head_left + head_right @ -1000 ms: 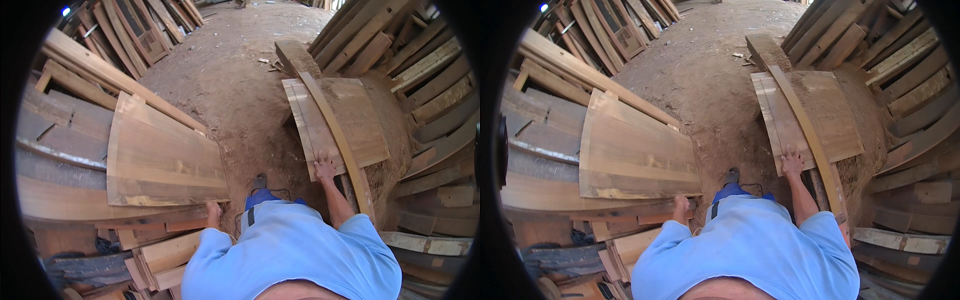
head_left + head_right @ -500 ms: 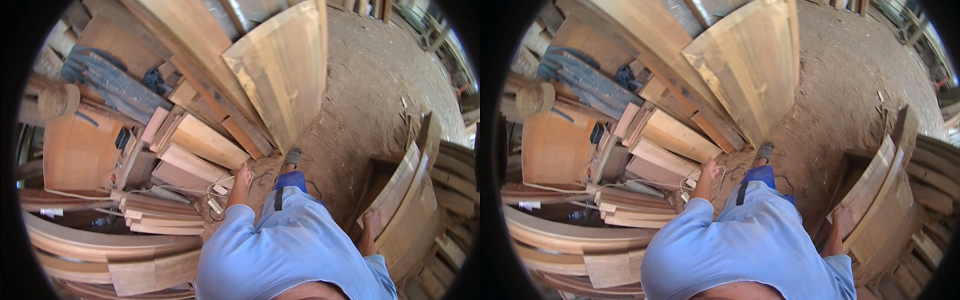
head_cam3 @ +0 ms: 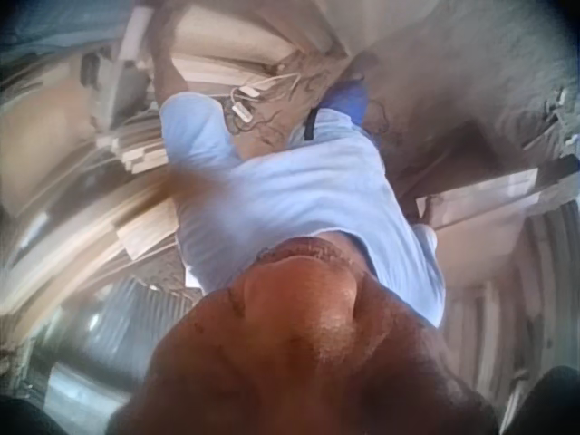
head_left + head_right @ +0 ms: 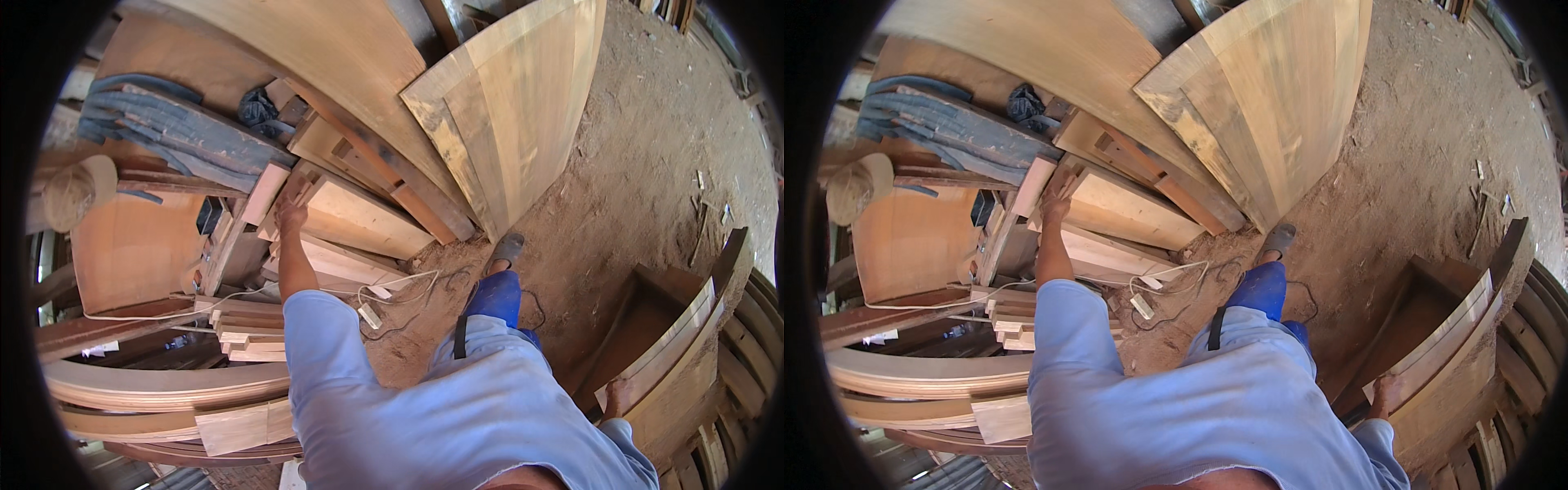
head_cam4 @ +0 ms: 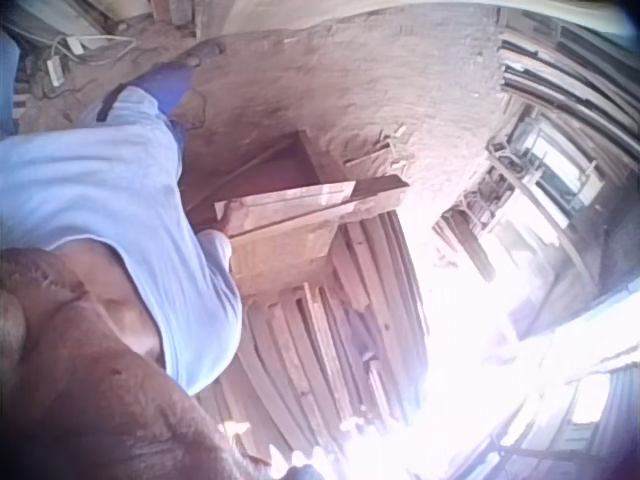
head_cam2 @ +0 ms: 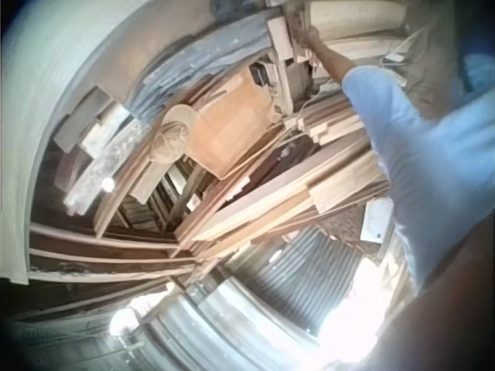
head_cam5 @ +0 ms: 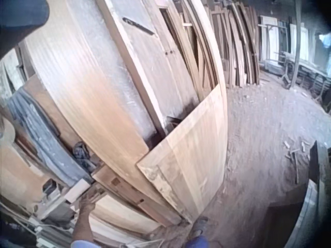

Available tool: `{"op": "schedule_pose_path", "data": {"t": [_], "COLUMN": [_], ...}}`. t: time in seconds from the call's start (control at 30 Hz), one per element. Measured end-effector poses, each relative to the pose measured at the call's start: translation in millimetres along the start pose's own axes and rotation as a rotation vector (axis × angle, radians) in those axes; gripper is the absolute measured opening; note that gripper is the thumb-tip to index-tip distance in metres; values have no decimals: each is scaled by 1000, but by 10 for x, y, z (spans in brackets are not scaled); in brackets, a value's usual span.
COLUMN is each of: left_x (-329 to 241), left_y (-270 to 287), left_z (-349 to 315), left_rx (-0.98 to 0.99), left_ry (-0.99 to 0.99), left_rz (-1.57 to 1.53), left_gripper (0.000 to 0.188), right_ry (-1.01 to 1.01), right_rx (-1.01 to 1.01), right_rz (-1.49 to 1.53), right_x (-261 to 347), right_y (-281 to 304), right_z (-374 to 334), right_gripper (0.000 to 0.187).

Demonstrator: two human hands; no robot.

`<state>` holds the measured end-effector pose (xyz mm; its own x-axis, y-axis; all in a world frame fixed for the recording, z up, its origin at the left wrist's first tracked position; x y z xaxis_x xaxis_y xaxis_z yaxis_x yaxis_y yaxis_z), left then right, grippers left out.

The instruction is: The person uses a belt sander to smooth wood panels, then moves and stacks several rectangular wood blocks by hand in a workshop.

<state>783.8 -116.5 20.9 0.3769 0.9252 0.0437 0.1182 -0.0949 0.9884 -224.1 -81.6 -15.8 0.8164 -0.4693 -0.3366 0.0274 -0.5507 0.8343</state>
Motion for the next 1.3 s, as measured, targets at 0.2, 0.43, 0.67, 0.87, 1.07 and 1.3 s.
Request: {"op": "schedule_pose_path", "data": {"t": [0.2,0.43,0.67,0.87,1.07,1.3], "left_x": [249,89,921,357,-303,-2174], "left_y": [-75,-245,293,506,485,-1284], "left_z": [259,483,1102,114,-1010,-3536], "left_rx": [77,-33,-420,-634,-380,1249], "left_ry": [79,-642,-438,-261,-505,-188], "left_rz": [81,510,359,75,-523,-1452], "left_gripper": [72,43,50,58,60,38], "right_ry": [40,540,27,-82,-7,-123], "right_rx": [107,113,151,-94,-199,-248], "right_rz": [-56,-176,96,197,206,541], "right_x": [-417,-574,56,45,137,-270], "right_y": [-465,-690,-422,-84,134,-241], "right_z": [475,587,494,66,-304,-145], "right_gripper": [39,45,35,27,27,37]}}
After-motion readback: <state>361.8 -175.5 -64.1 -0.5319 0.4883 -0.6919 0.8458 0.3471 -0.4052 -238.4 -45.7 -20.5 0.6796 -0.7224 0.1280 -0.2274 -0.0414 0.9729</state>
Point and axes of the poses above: each hand's wrist, its own z-axis towards the middle knuckle, its own y-axis out of the back of the hand, x = y × z, the point moved 1 cm from there along z, towards the middle knuckle, and after that the axes turned 3 degrees about -x, right-handed, at the moved point
